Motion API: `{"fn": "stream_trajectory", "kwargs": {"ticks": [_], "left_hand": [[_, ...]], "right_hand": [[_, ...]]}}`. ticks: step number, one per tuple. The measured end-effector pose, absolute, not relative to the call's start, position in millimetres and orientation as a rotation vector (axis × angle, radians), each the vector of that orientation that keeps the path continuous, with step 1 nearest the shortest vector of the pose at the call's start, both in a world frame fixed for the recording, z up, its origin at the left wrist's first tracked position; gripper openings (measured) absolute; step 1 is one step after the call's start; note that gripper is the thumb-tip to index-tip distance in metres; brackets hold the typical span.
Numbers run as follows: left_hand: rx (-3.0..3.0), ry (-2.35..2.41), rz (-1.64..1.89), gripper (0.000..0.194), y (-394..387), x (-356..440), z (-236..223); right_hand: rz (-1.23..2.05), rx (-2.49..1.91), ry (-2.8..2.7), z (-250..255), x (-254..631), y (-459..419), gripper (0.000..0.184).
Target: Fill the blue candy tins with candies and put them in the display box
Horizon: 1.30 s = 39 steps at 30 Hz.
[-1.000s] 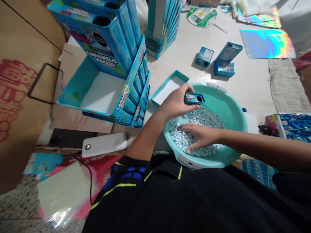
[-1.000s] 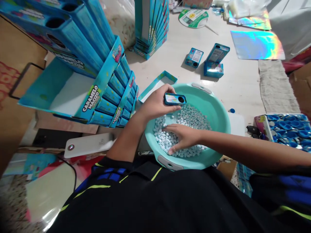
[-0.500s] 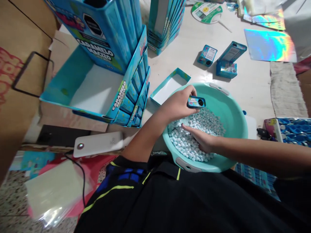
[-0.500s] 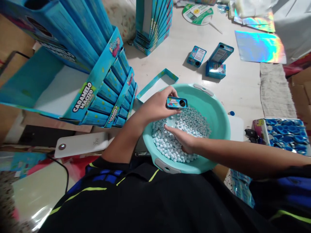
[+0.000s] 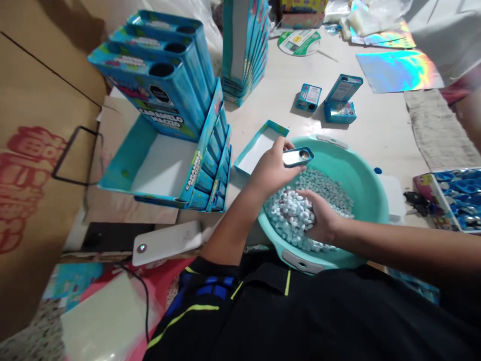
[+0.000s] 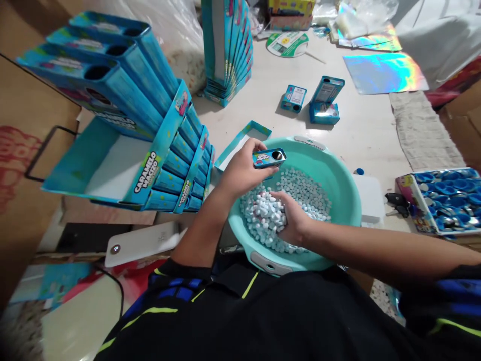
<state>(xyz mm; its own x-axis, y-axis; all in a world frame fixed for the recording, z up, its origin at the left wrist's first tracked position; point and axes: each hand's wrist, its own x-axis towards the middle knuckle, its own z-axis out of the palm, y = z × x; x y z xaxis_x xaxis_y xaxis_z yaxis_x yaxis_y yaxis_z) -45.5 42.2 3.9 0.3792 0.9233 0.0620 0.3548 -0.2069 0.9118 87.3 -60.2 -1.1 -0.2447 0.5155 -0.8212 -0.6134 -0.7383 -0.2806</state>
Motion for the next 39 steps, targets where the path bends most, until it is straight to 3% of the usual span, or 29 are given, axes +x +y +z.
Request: {"fn": "stream_trajectory", "kwargs": {"ticks": [6, 11, 17, 24, 39], "left_hand": [[1.883, 1.056, 0.733, 0.044, 43, -47, 4], [1.989, 0.645, 0.56, 0.047, 42, -51, 5], [2.014, 0.467, 0.525, 0.039, 39, -53, 10], [2.056, 0.526, 0.489, 0.037, 38, -53, 12], [2.09, 0.55, 0.503, 0.042, 36, -51, 8]], "right_hand": [[1.762, -1.09, 0.185, 32, 115, -59, 0.016], [1.543, -0.876, -0.094, 51, 130, -38, 0.01], [1.238, -0.868, -0.268, 57, 125, -20, 0.015], [1.232, -1.173, -0.575, 43, 131, -23, 0.022], [1.171, -1.254, -0.668, 35, 135, -26, 0.028]]}}
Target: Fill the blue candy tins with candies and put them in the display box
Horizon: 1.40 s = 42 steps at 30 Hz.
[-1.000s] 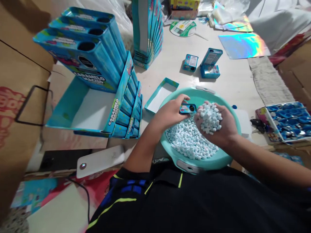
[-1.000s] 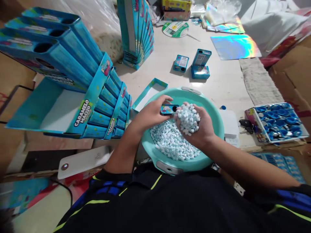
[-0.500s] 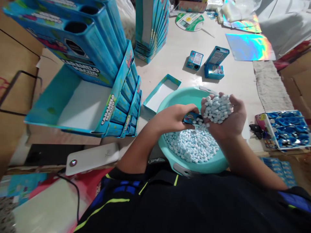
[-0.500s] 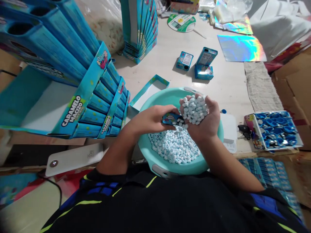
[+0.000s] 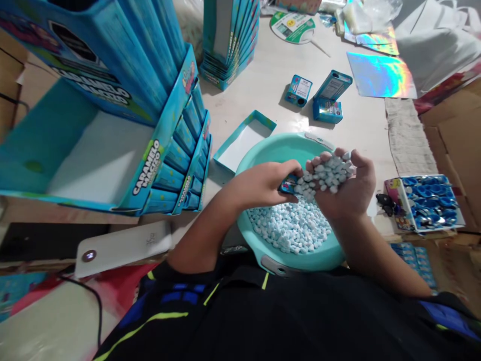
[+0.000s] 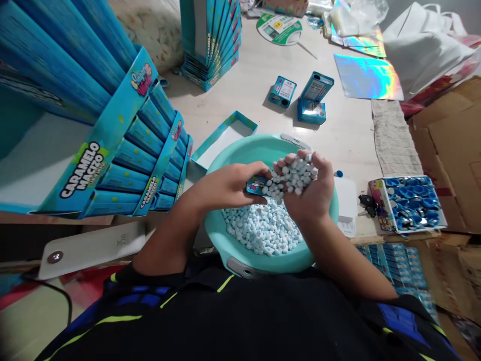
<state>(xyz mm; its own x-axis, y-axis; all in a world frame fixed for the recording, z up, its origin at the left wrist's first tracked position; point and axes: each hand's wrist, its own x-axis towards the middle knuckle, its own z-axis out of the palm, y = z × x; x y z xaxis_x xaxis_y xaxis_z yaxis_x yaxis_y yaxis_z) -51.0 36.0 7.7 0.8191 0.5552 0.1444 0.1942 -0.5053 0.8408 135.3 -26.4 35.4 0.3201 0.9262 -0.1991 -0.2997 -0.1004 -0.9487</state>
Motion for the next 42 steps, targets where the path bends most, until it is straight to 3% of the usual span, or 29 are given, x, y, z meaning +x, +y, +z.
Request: {"fn": "stream_trajectory", "kwargs": {"ticks": [19, 27, 37, 42], "left_hand": [[2.047, 0.684, 0.535, 0.051, 34, -52, 16], [1.934, 0.736, 0.617, 0.053, 32, -48, 15], [1.835, 0.731, 0.682, 0.077, 34, -48, 12], [1.848, 0.755, 0.72, 0.08, 39, -48, 8]], "right_hand": [[0.79, -1.234, -0.997, 14, 115, -16, 0.062], [0.777, -1.159, -1.147, 15, 122, -19, 0.04], [0.794, -1.119, -1.303, 15, 122, -22, 0.049], [0.844, -1.22, -1.488, 28, 132, -23, 0.023]]}}
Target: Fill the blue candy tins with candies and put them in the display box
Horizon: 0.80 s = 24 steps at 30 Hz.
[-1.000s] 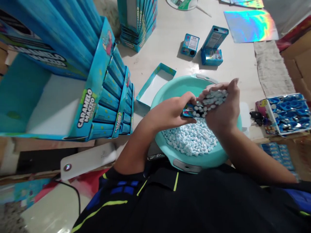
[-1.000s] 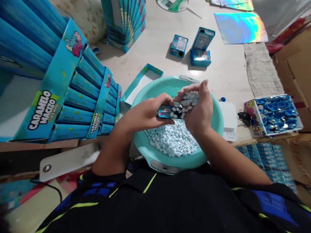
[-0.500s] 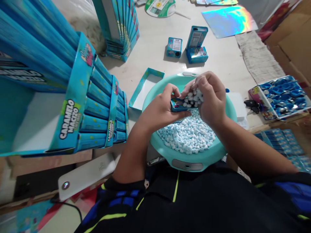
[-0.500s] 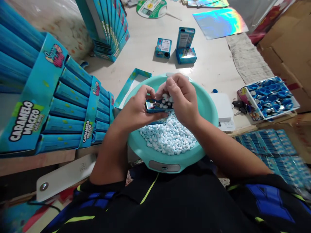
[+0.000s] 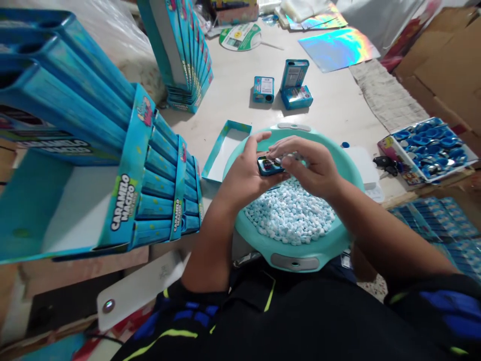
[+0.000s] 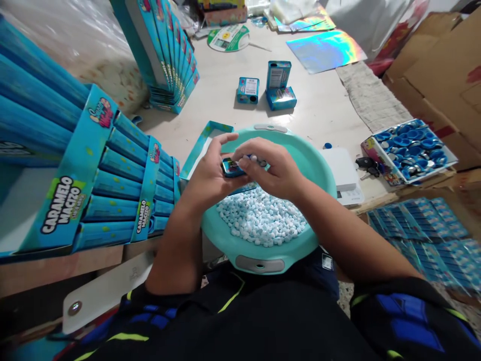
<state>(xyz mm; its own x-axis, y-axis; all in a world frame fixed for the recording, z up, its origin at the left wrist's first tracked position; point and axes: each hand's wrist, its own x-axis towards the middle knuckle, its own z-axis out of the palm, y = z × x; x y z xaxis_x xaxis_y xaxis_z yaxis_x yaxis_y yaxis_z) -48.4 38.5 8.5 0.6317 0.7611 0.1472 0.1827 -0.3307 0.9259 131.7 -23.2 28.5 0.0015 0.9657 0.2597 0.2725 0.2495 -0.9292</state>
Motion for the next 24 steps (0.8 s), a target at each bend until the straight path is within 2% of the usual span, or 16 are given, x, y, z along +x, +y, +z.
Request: {"fn": "stream_trajectory", "kwargs": {"ticks": [2, 4, 15, 21, 24], "left_hand": [[1.87, 0.774, 0.76, 0.079, 39, -49, 8], [1.886, 0.794, 0.774, 0.079, 40, -49, 9], [1.976, 0.744, 0.799, 0.07, 40, -50, 4], [1.97, 0.736, 0.811, 0.067, 39, -50, 5], [1.92, 0.707, 0.834, 0.067, 39, -50, 5]], "right_hand": [[0.817, -1.213, -1.614, 33, 138, -23, 0.01], [0.767, -1.201, -1.711, 35, 144, -23, 0.006], [0.333, -1.281, -1.965, 33, 158, -34, 0.023], [0.369, -1.262, -1.956, 32, 161, -33, 0.025], [0.407, -1.186, -1.917, 33, 158, -35, 0.032]]}}
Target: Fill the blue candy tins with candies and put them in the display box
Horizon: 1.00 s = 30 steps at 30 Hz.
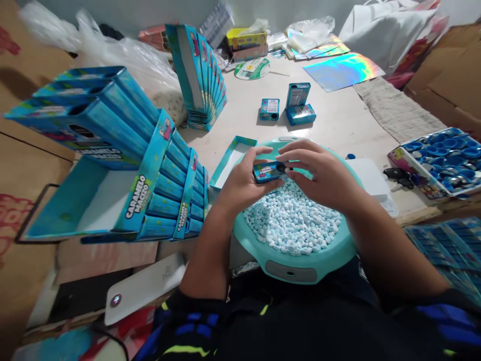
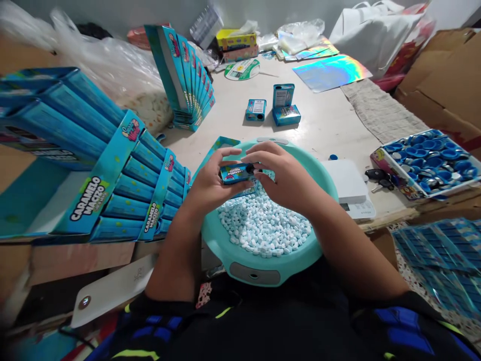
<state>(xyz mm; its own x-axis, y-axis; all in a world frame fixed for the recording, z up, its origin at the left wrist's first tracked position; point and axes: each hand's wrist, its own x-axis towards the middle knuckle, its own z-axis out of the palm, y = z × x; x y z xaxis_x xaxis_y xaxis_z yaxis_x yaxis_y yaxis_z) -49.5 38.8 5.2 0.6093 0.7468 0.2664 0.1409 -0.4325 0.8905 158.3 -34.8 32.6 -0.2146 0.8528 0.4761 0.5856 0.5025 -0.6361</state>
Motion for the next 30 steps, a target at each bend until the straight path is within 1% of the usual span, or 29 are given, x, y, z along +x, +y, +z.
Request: {"fn": "stream_trajectory", "kwargs": {"ticks": [3, 6, 9, 11, 13, 15, 16, 17, 19, 21, 23, 25, 28, 30], "left_hand": [[1.895, 0.675, 0.85, 0.065, 39, -49, 5], [1.869, 0.724, 0.914, 0.063, 38, -48, 6], [1.835, 0.851, 1.026, 0.057, 40, -47, 6], [1.829, 0.927, 1.096, 0.05, 42, -46, 5], [1.835, 0.998, 1.153, 0.043, 44, -45, 4], [1.833, 1.063, 1.196, 0.04, 46, -44, 4], [1.826, 1.088, 1.215, 0.039, 46, -44, 3], [1.817, 1.105, 1.228, 0.038, 46, -44, 3], [1.801, 1.118, 1.238, 0.036, 45, -44, 3], [1.788, 1.113, 1.231, 0.034, 45, -43, 2], [1.78, 1.103, 1.221, 0.033, 44, -43, 1], [1.782, 1.098, 1.213, 0.033, 45, -43, 0], [1.799, 1.099, 1.189, 0.034, 45, -43, -1], [1.81, 1.096, 1.17, 0.034, 44, -42, -1]], "right_hand": [[0.397, -1.162, -1.909, 34, 155, -39, 0.043], [0.348, -1.237, -1.813, 35, 155, -40, 0.05], [0.374, -1.364, -1.701, 34, 160, -36, 0.045], [0.435, -1.553, -1.738, 31, 164, -31, 0.04], [0.498, -1.891, -1.888, 27, 169, -27, 0.038], [0.537, -2.23, -2.139, 21, 172, -28, 0.045], [0.538, -2.317, -2.292, 17, 174, -30, 0.049], [0.531, -2.329, -2.446, 14, 175, -34, 0.053], [0.523, -2.213, -2.69, 7, 178, -44, 0.058], [0.551, -2.101, -2.808, 3, 179, -57, 0.065], [0.669, -2.058, -2.858, 3, 179, -70, 0.074], [0.865, -2.039, -2.843, 6, 175, -79, 0.08], [1.171, -2.063, -2.691, 9, 164, -85, 0.076], [1.251, -2.073, -2.58, 7, 153, -83, 0.069]]}}
